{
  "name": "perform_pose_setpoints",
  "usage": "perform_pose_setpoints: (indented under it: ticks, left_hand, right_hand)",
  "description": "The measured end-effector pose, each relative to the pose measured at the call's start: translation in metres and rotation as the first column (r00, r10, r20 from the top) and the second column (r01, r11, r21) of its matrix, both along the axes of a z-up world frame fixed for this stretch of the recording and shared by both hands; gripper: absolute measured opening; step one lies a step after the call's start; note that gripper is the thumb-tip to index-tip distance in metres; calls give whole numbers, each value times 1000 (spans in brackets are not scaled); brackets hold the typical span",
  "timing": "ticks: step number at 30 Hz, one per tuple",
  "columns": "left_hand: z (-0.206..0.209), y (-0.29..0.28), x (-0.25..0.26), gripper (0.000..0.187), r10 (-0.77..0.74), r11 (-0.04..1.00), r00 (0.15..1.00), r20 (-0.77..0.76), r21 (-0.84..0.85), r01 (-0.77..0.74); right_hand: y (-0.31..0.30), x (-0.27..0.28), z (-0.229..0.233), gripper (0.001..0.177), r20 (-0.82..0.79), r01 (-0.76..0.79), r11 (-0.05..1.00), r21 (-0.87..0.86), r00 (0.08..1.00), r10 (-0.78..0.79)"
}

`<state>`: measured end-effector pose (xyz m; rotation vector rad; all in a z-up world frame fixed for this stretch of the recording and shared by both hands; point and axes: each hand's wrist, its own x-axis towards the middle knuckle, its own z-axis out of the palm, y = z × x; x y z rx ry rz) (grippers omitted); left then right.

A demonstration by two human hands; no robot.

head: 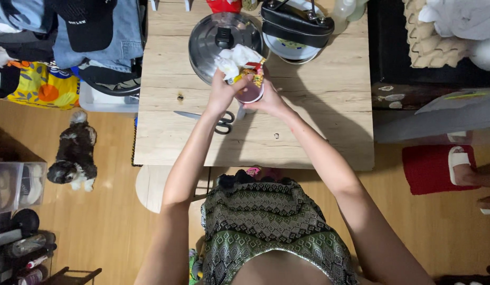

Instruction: The person cuts open coffee packets with shears, empties them into a bowl, and places the empty packets into a cup. They then cut open a small white packet, place it into the cup, and pick up the cup and a mug.

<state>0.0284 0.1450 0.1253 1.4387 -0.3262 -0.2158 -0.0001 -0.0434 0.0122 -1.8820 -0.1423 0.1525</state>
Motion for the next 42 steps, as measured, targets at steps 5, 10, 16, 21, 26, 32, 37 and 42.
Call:
perform_pose_setpoints:
  ticks: [5,10,16,21,26,32,37,42]
  left_hand:
    - [-13,-5,1,53,28,996,943,332,73,-55]
    - [-2,0,-7,64,46,929,922,384,322,-180]
    - [15,8,-8,66,-34,694,879,476,644,-322]
    - [2,9,0,56,-187,461,869,458,822,-333]
    - [-13,-12,26,44,-366,175,869,334,941,-289]
    - [20,-22,44,100,-396,171,904,160,980,-99]
    - [31,-19,30,59,-419,233,880,222,963,-132]
    - [23,-17,20,67,-359,342,877,321,919,-197]
  right_hand:
    - [8,0,-2,123,237,113,989,94,963,-132]
    - [17,-5,32,145,439,4,955,296,887,-140]
    - [27,-8,49,144,361,-4,929,369,922,-140]
    - [30,-7,42,145,380,25,966,256,917,-124]
    - [32,-9,50,146,372,3,969,246,923,-97]
    - [29,-8,55,142,363,8,962,274,925,-112]
    - [24,-10,49,140,345,43,976,215,931,-117]
    - [21,-9,42,142,364,42,975,217,923,-121]
